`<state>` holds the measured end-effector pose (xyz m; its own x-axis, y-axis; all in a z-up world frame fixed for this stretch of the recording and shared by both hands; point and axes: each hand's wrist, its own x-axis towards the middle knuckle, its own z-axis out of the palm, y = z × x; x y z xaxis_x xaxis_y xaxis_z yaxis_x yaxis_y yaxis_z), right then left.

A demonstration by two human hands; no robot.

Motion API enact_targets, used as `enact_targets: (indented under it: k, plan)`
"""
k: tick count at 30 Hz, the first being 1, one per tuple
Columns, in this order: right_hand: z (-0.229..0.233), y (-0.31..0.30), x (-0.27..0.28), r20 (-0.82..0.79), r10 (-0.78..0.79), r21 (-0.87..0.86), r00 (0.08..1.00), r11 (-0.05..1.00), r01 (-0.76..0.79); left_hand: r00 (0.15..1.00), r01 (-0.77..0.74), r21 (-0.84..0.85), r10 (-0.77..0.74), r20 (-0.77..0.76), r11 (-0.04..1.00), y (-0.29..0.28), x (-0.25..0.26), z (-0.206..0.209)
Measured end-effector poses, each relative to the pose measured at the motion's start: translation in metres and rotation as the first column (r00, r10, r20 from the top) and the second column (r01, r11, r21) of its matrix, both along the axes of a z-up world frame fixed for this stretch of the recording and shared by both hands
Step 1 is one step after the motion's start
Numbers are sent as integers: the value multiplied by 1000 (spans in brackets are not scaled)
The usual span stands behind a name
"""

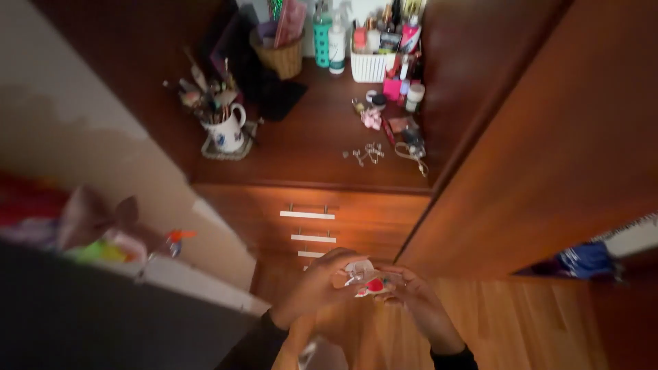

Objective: Organizing necklaces, earrings, and other accessories into a jewelry box and a drawer.

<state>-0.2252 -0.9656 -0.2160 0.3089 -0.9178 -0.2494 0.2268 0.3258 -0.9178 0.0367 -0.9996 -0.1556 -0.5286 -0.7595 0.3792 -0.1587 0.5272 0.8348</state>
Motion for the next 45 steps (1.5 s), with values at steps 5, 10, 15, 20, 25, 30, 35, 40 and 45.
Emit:
enact_targets:
  k: [5,10,15,20,25,30,35,40,45]
  plan:
    - [-57,-44,6,156,-3,-101,988,995,19,999,31,53,-30,-29,998,-44,9,-15]
    - [-58,-66,17,-22,-88,28,996,996,89,998,47,215,-34,-62,976,-64,14,-21]
    - [-48,-70,21,-58,-105,84,993,990,110,999,28,434,-35,8,901,-70,28,-7]
    - [-47,-81,25,-16,-147,100,989,984,148,996,89,354,-88,-21,931,-85,40,-43]
    - [-9,-89,42,-51,-99,60,994,993,102,999,-28,326,16,42,945,-78,52,-8]
    - [-9,-106,66,-61,-18,-1,998,1000,18,982,-186,195,188,11,963,-67,81,-11]
    - [-16,-124,99,-49,5,14,999,1000,-4,959,-246,224,270,-81,943,-58,110,-8]
    - [-4,-138,118,-63,-14,-16,998,1000,13,927,-293,315,349,-138,903,-53,125,7]
    - [12,-142,119,-8,-41,-76,999,996,40,818,-534,299,573,-57,791,-61,135,-5]
